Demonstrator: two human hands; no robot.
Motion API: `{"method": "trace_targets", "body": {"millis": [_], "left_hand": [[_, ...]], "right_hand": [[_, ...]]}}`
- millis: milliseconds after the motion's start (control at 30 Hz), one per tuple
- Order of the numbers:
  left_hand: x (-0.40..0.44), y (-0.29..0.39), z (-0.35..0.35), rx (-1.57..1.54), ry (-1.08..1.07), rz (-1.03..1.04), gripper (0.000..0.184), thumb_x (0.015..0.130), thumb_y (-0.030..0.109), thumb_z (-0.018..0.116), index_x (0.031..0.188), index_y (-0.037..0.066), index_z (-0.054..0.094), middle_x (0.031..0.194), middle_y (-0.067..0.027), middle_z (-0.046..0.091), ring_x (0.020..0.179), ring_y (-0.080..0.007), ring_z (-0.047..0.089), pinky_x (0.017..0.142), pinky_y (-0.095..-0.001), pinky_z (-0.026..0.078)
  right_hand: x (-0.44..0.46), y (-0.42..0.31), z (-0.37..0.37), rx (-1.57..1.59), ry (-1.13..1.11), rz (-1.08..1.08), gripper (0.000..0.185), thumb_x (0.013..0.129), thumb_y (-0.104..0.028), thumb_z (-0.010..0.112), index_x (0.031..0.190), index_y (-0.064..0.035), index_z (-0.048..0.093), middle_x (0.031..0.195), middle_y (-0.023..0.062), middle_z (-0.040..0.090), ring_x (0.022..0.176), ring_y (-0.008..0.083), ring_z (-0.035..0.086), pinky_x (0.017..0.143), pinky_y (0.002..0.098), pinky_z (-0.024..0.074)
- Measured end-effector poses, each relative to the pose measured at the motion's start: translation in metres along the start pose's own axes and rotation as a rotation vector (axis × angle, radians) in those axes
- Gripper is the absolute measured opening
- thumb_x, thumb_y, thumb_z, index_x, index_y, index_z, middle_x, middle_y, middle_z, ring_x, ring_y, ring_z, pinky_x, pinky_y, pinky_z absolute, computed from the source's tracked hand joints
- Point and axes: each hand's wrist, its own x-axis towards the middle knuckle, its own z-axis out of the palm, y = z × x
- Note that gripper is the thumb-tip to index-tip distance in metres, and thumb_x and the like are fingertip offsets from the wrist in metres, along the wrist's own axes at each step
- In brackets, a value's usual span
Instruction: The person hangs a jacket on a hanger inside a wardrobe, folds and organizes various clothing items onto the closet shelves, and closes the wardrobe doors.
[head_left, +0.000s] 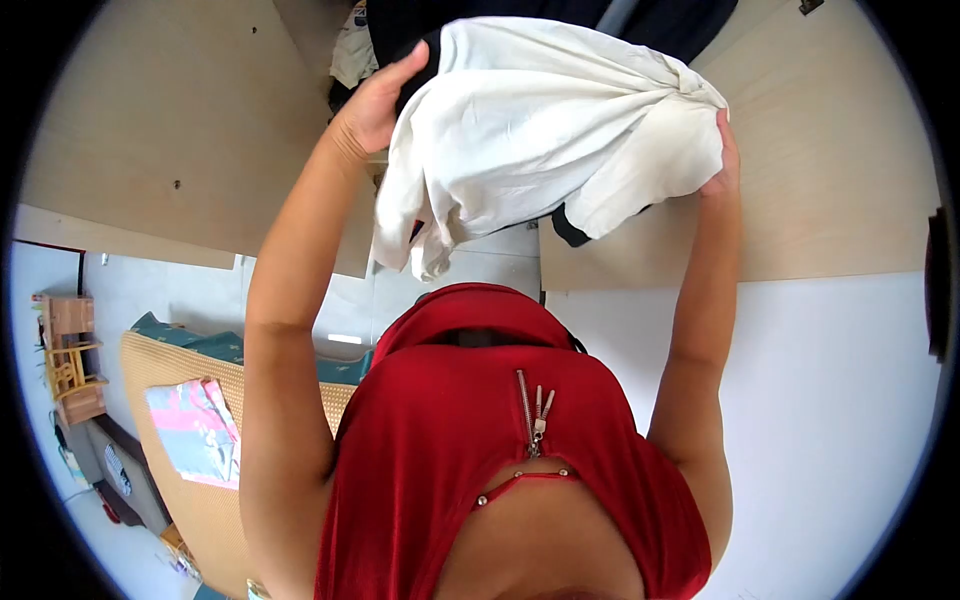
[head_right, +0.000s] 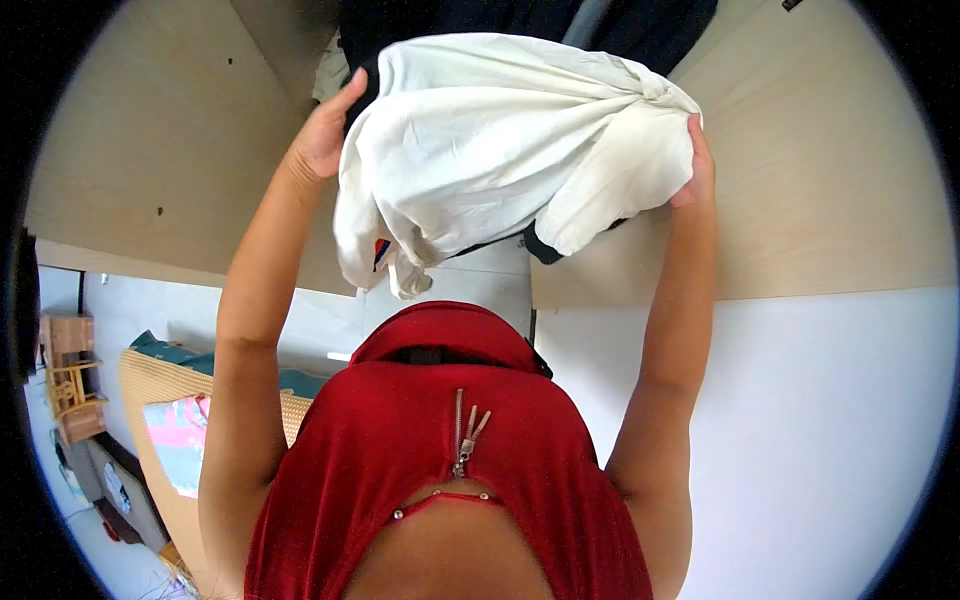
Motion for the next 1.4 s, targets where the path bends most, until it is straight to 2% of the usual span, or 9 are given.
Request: {"method": "trace_targets", "body": {"millis": [200,467,700,867,967,1067,1200,1233,1400], "left_hand": [[-0.009,0.037,0.009,0.248,0.277,0.235,0.05,0.096,0.044,0.053,0.126,0.005,0.057,0.123,-0.0086,0.062,0.109,-0.0198,0.062,0.095,-0.0374,0.049],[-0.004,0.051,0.028,0.154,0.154,0.256,0.051,0.096,0.045,0.051,0.127,0.005,0.055,0.125,-0.0091,0.061,0.111,-0.0216,0.061,0.098,-0.0377,0.048],[0.029,0.037,0.072,0.085,0.138,0.23,0.051,0.094,0.048,0.052,0.125,0.008,0.058,0.124,-0.008,0.062,0.113,-0.0245,0.059,0.101,-0.0404,0.044],[0.04,0.027,0.096,0.061,0.09,0.207,0.051,0.094,0.048,0.053,0.124,0.007,0.058,0.121,-0.0087,0.063,0.111,-0.025,0.059,0.101,-0.0408,0.044],[0.039,0.03,0.109,0.044,0.059,0.232,0.051,0.093,0.048,0.054,0.123,0.007,0.058,0.121,-0.009,0.063,0.11,-0.025,0.06,0.1,-0.0407,0.044],[0.033,0.041,0.112,0.068,0.05,0.288,0.052,0.092,0.048,0.055,0.123,0.007,0.058,0.122,-0.0086,0.063,0.111,-0.025,0.059,0.1,-0.0405,0.044],[0.011,0.057,0.119,0.232,0.236,0.397,0.056,0.093,0.05,0.054,0.127,0.006,0.056,0.127,-0.0096,0.06,0.118,-0.0274,0.054,0.103,-0.0427,0.039],[0.013,0.061,0.111,0.166,0.21,0.473,0.047,0.092,0.044,0.06,0.118,0.005,0.062,0.116,-0.0089,0.065,0.108,-0.0241,0.059,0.099,-0.0397,0.043],[0.017,0.087,0.033,0.101,0.317,0.58,0.045,0.1,0.034,0.047,0.133,0.004,0.049,0.14,-0.0089,0.049,0.13,-0.0261,0.044,0.112,-0.0424,0.029]], "right_hand": [[0.01,0.027,0.006,-0.283,0.208,-0.036,0.048,0.096,-0.034,0.054,0.127,0.0038,0.052,0.123,0.0149,0.061,0.109,0.0252,0.061,0.096,0.0365,0.0466],[0.024,0.089,0.003,-0.879,0.246,-0.373,0.029,0.093,-0.013,0.06,0.119,-0.0008,0.06,0.106,0.0082,0.066,0.097,0.0138,0.061,0.088,0.025,0.0456],[-0.014,0.163,0.096,-0.901,-0.206,-0.277,0.044,0.087,-0.023,0.068,0.126,-0.0057,0.056,0.109,0.0086,0.061,0.093,0.0155,0.06,0.081,0.0272,0.0483],[-0.035,0.206,0.138,-1.077,-0.213,-0.416,0.052,0.089,-0.027,0.066,0.133,-0.0052,0.049,0.12,0.0077,0.053,0.096,0.0147,0.057,0.085,0.0293,0.0463],[-0.024,0.226,0.135,-1.156,-0.129,-0.426,0.049,0.088,-0.028,0.067,0.127,-0.0017,0.053,0.111,0.0074,0.058,0.096,0.0133,0.056,0.085,0.0297,0.0453],[-0.003,0.239,0.113,-0.867,-0.125,-0.057,0.04,0.089,-0.03,0.064,0.116,-0.001,0.059,0.092,0.0109,0.063,0.087,0.0219,0.06,0.081,0.0333,0.0469],[-0.004,0.214,0.107,-0.596,0.06,-0.087,0.025,0.098,-0.022,0.05,0.098,0.0002,0.06,0.082,0.0008,0.059,0.074,0.0098,0.048,0.07,0.0272,0.0418],[0.001,0.212,0.1,-0.533,0.078,-0.126,0.023,0.098,-0.02,0.049,0.096,-0.0003,0.06,0.08,0.0001,0.058,0.074,0.0093,0.048,0.069,0.026,0.041],[0.01,0.174,0.09,-0.621,0.107,-0.388,0.022,0.098,-0.019,0.049,0.098,0.0004,0.058,0.078,0.0015,0.054,0.075,0.0087,0.046,0.069,0.0252,0.04]]}}
